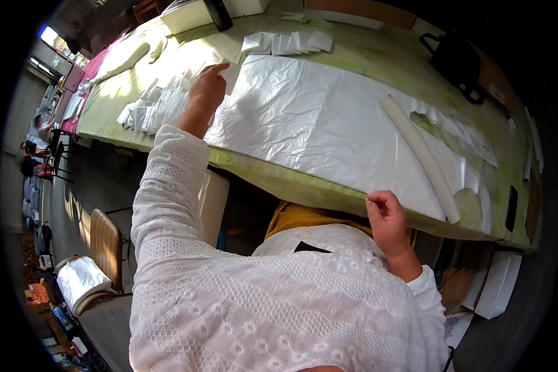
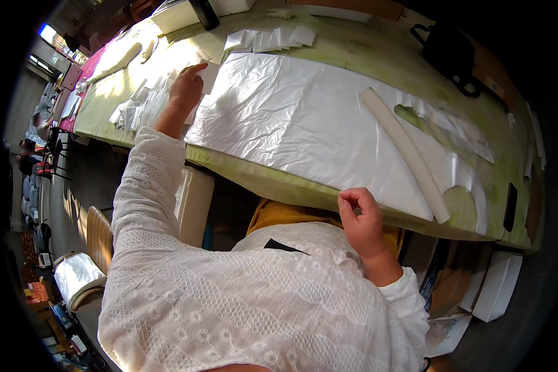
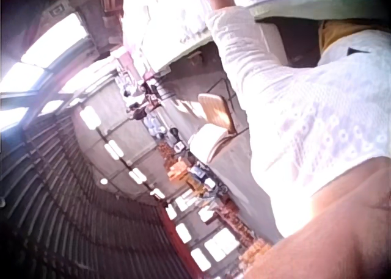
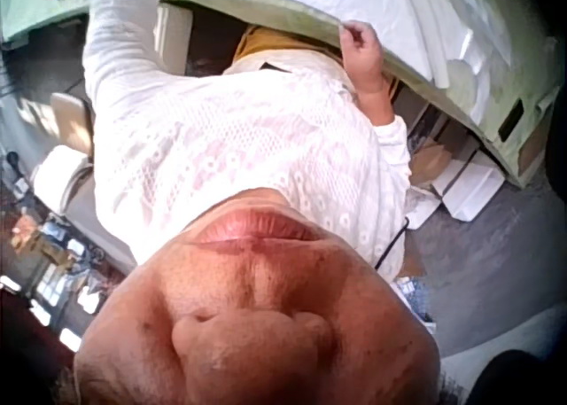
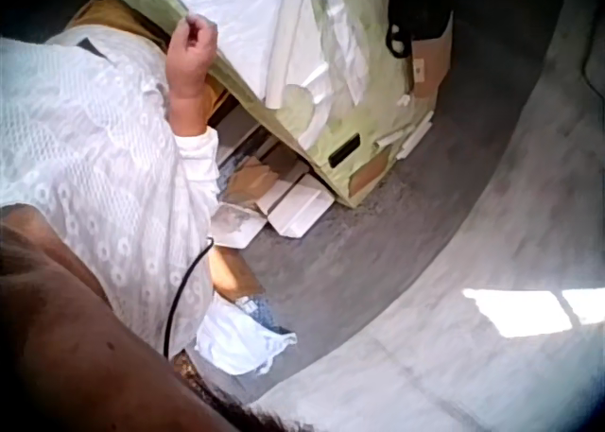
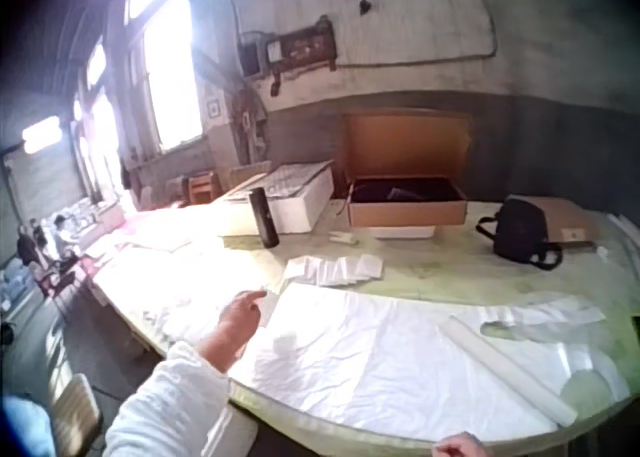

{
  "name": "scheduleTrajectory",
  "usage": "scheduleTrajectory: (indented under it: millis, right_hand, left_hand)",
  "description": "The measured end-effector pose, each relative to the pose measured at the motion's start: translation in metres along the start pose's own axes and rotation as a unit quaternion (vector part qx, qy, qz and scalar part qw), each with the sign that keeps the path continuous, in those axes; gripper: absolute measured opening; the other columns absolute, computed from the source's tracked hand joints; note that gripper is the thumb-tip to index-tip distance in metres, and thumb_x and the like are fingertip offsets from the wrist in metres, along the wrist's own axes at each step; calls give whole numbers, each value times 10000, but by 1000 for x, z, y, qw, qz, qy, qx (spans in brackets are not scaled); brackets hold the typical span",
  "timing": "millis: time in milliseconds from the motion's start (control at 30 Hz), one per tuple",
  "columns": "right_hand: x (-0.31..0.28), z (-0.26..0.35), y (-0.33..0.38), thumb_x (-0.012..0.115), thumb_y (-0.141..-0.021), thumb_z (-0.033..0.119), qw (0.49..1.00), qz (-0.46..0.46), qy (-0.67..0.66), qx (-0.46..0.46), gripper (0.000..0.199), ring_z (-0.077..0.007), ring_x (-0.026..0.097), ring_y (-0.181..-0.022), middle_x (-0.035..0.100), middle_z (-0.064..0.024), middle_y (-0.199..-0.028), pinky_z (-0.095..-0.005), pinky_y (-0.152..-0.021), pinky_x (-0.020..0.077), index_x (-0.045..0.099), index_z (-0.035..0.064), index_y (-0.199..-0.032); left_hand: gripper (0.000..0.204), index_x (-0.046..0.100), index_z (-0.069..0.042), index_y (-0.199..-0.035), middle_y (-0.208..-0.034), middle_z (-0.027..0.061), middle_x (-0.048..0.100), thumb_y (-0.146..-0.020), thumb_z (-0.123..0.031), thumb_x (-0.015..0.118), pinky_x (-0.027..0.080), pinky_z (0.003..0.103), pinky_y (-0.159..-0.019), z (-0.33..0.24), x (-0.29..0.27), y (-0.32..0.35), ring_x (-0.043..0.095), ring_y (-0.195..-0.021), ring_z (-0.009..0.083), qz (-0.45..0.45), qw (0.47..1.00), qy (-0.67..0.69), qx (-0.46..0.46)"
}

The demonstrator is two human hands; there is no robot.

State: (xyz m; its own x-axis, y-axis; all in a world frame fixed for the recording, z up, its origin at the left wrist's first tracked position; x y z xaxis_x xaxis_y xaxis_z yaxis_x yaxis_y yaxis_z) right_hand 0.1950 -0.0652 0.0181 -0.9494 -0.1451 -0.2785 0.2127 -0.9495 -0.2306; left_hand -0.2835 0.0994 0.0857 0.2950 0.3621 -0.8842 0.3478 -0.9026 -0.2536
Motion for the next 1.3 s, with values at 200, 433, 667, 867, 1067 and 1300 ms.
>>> scheduleTrajectory:
  millis: [200,433,667,867,1067,1300]
  right_hand:
    - [-73,38,-10,721,-826,27,916,-156,342,-141,319,-323,571,-1092,621,-130,-1169,-435,-978,458,644,63,-1134]
    - [-166,-13,4,726,-819,127,876,-84,461,112,573,-345,580,-1152,578,-160,-1264,-421,-1014,476,605,152,-1378]
    - [-96,4,19,742,-861,239,955,-26,252,157,683,-377,620,-1061,547,-190,-1234,-435,-939,530,464,105,-1470]
    - [-52,-2,3,728,-890,247,970,-51,191,140,705,-397,630,-1043,499,-237,-1328,-445,-936,534,408,70,-1492]
    - [-89,-9,28,662,-965,164,969,-167,164,87,484,-277,637,-1039,465,-178,-1486,-360,-858,544,527,60,-1418]
    - [-88,-20,54,648,-965,72,993,-91,5,78,209,-127,671,-856,747,-95,-980,-271,-766,525,693,17,-1162]
  left_hand:
    - [430,654,-327,-1344,-1601,-44,391,-958,-172,546,230,447,-1216,43,24,-29,325,-1487,229,1,958,-286,-26]
    - [260,708,-287,-1224,-1390,-56,610,-995,-268,585,332,427,-1147,29,39,-28,505,-1337,186,123,952,-262,100]
    - [295,657,-313,-1286,-1391,-82,606,-1000,-277,595,155,594,-1225,-12,41,-10,457,-1404,160,28,969,-229,87]
    - [313,665,-213,-1269,-1386,5,622,-957,-195,654,243,587,-1189,-183,70,87,498,-1374,259,124,932,75,332]
    - [367,683,-93,-1241,-1335,98,647,-882,-20,703,443,420,-1089,-332,51,221,552,-1295,316,202,806,295,472]
    - [393,679,-114,-1252,-1290,126,643,-883,-242,730,544,403,-948,-416,135,267,651,-1109,313,374,807,185,417]
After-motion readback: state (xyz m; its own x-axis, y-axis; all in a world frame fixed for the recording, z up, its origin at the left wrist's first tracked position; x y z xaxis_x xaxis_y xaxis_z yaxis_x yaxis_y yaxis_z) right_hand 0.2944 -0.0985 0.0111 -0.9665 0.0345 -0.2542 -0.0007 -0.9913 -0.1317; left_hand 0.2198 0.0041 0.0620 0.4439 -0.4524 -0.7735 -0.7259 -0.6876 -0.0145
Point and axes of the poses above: each hand's wrist, its own y-axis away from the middle knuckle, its own x-axis out of the palm, z = x × y, the point moved 7 cm from there along -y, towards the middle knuckle
